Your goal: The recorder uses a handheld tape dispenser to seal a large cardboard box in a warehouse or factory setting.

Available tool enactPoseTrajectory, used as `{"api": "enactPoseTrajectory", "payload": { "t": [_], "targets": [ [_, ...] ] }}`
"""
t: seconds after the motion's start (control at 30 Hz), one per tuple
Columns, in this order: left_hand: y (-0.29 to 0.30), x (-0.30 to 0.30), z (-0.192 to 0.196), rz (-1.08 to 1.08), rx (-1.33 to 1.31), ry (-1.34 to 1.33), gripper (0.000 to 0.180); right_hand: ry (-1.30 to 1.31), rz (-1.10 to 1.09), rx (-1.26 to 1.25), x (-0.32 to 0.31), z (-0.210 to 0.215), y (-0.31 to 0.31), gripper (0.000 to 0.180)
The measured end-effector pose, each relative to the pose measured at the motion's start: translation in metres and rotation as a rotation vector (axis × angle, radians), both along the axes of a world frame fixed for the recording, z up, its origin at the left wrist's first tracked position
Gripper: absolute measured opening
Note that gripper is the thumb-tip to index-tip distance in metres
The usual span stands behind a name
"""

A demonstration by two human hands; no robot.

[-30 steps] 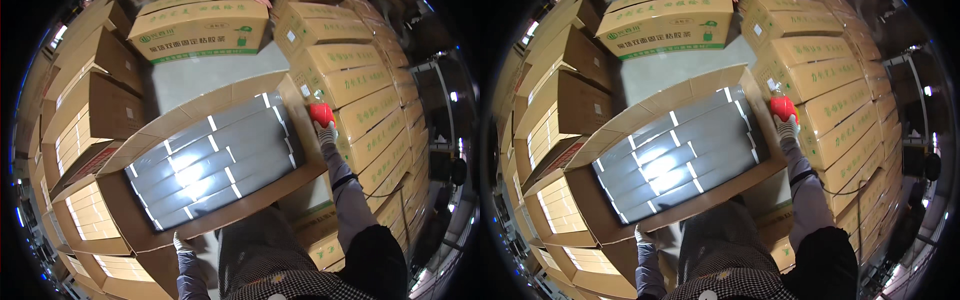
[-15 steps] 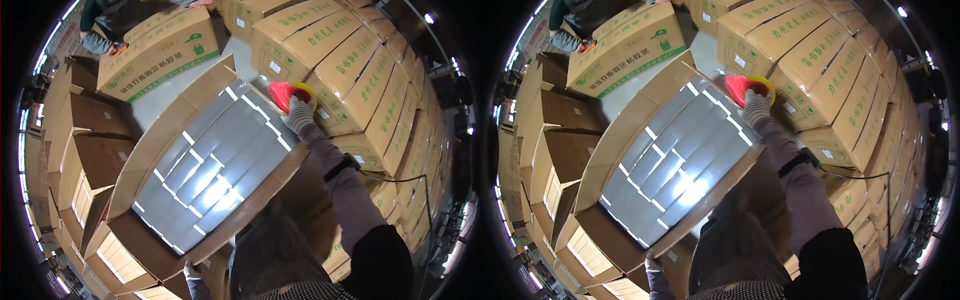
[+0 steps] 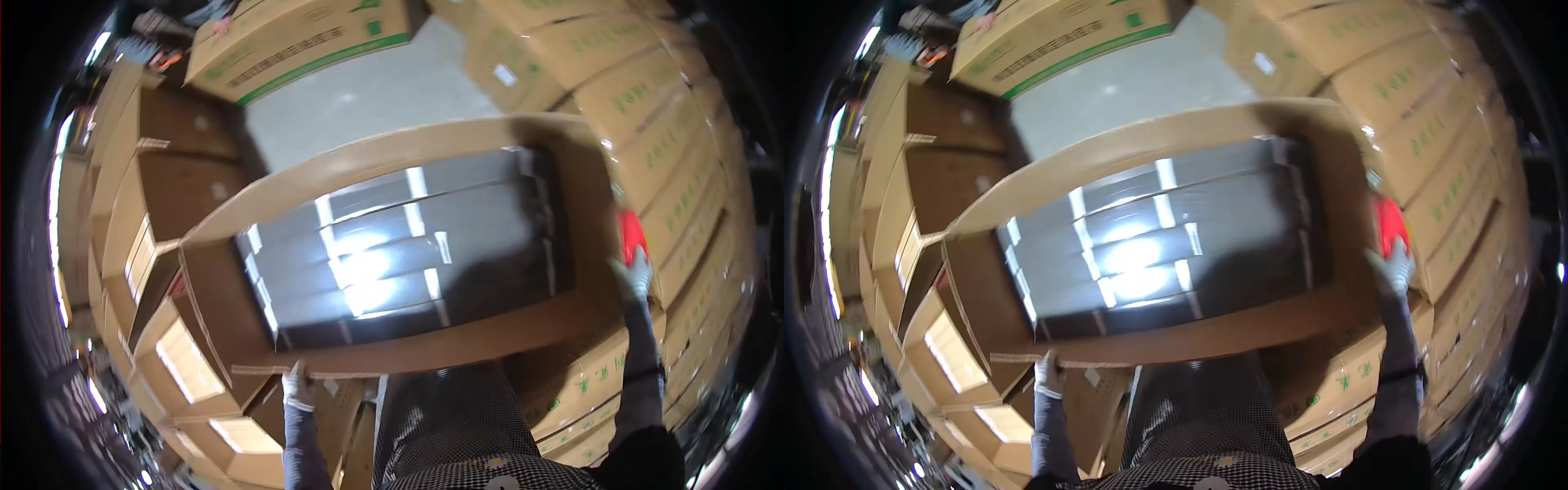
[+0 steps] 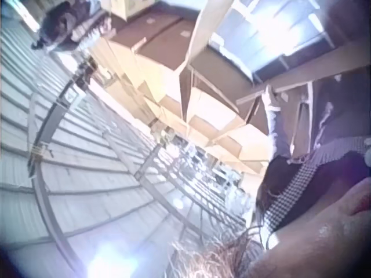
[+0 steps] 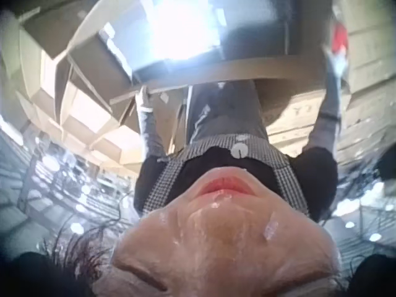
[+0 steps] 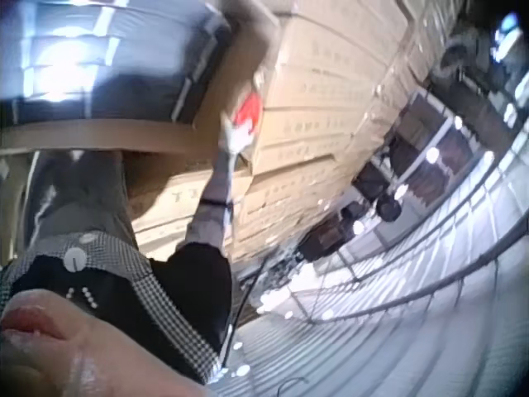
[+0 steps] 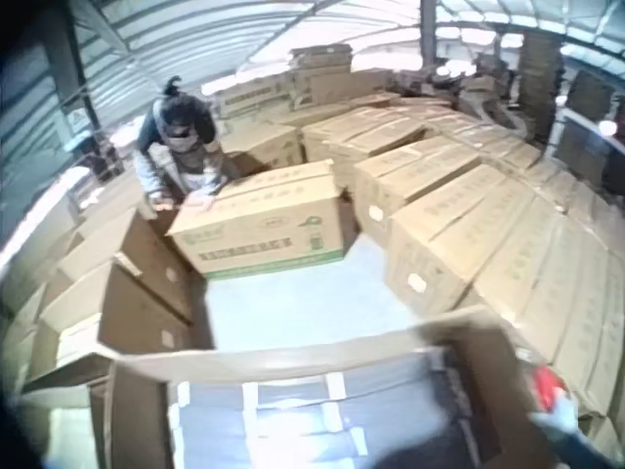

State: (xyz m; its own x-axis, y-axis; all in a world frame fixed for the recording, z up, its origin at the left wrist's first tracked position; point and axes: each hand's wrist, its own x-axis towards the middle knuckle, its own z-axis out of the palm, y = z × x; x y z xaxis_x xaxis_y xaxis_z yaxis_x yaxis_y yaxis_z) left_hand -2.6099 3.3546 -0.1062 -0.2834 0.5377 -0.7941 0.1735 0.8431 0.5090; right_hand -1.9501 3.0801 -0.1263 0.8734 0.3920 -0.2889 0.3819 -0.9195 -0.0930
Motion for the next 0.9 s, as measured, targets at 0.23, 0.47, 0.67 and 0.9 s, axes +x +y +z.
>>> {"api": "enactPoseTrajectory", "payload": {
  "t": [0.23, 0.47, 0.67, 0.9],
  "targets": [
    [0.071, 0.077, -0.027, -0.167, -0.035, -0.017, 0.025, -0.19, -0.364, 0.294, -0.036, -0.061, -0.245, 0.092],
    [0.202, 0.12, -0.042, -0.259, 0.112, -0.065, 0.018, 0.057, -0.55, 0.557, -0.155, -0.032, -0.128, 0.079],
    [0.308, 0.066, -0.024, -0.531, 0.834, 0.359, 0.029, 0.196, -0.68, 0.651, -0.235, -0.108, -0.027, 0.08],
    [0.636, 0.123, -0.055, -1.192, 0.849, 0.457, 0.057, 0.207, -0.277, -0.012, -0.244, -0.14, 0.065, 0.064]
  ]
}}
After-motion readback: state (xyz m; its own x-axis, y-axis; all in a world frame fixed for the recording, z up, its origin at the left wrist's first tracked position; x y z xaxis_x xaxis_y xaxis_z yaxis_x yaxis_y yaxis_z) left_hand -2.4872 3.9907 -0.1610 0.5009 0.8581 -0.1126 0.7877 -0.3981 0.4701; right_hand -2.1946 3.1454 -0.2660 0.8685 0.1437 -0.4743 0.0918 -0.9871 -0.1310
